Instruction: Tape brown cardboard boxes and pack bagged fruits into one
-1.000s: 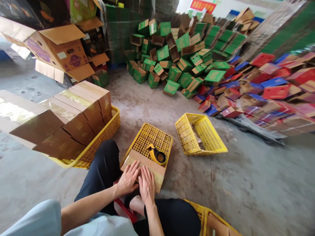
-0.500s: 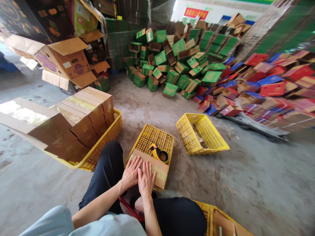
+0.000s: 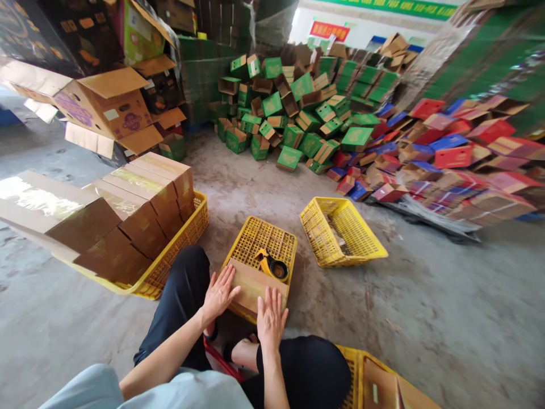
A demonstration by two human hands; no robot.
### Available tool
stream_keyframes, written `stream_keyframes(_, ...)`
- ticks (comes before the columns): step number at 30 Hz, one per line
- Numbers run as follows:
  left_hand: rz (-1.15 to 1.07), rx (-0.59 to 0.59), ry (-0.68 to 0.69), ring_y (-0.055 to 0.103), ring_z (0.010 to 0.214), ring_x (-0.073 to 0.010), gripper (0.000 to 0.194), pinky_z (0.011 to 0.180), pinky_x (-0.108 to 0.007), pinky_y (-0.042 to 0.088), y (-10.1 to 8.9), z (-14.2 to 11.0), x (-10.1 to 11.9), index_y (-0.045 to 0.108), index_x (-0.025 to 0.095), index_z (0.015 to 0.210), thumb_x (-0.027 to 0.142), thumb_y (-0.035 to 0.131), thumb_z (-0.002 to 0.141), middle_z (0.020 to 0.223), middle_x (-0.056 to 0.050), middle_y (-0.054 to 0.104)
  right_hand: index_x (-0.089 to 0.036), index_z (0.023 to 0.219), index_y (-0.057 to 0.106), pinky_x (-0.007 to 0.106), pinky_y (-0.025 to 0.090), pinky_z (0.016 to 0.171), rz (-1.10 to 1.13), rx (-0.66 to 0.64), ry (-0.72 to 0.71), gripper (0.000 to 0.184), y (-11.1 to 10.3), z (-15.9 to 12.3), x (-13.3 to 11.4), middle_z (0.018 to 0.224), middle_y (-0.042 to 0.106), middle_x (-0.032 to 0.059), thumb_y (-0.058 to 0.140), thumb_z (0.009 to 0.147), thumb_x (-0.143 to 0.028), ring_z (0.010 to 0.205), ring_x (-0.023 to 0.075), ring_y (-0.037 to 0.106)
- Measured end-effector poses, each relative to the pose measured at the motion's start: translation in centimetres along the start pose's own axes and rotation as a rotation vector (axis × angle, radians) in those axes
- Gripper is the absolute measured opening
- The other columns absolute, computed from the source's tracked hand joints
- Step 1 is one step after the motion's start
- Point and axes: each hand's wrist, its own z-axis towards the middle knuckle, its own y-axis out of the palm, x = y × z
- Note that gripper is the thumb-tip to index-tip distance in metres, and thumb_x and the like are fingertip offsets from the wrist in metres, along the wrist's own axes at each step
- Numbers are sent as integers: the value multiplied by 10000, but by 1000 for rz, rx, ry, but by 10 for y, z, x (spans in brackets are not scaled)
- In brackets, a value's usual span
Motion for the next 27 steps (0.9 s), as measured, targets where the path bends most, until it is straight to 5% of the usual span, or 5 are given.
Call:
stream_keyframes(6, -3, 6, -6, 391, 1509, -290, 597, 1213, -590, 319, 2, -1, 3, 356, 215, 1609, 480, 375, 1075, 1641, -126, 377, -120, 1625, 299, 622, 241, 1223, 18, 35, 70, 790, 4, -2, 14, 1679, 292, 149, 63, 1052, -609, 1572, 324, 234)
stream_keyframes(10, 15, -6, 80, 327, 1534, -357, 554, 1210, -626, 281, 6, -3, 16, 473, 271, 1553, 465, 492, 1035, 1656, -134, 351, -138, 1572, 441, 625, 275, 1204, 19, 10, 26, 739, 8, 0, -19, 1653, 339, 198, 232, 1053, -622, 1544, 404, 278)
stream_keyframes(15, -30, -81, 298, 357, 1526, -288, 560, 1236, -528, 288, 13, -5, 26, 395, 260, 1596, 339, 462, 1046, 1649, -86, 382, -147, 1596, 385, 543, 301, 1226, 82, -66, -141, 655, 12, 0, -53, 1649, 359, 145, 258, 1082, -533, 1554, 328, 289)
stream_keyframes(20, -49, -33, 196, 373, 1518, -284, 549, 1247, -538, 275, 8, 1, 5, 404, 306, 1589, 451, 431, 1060, 1655, -57, 370, -191, 1607, 369, 571, 240, 1249, 49, -5, -101, 675, 10, 0, -13, 1665, 329, 105, 193, 1078, -571, 1561, 306, 277)
stream_keyframes(27, -91, 20, 97, 244, 1569, -332, 598, 1218, -581, 332, 14, 8, -14, 372, 236, 1605, 474, 421, 1059, 1673, -120, 324, -32, 1573, 400, 492, 350, 1225, 189, 157, -97, 926, 26, 18, 46, 1655, 324, 205, 168, 1011, -731, 1560, 334, 270)
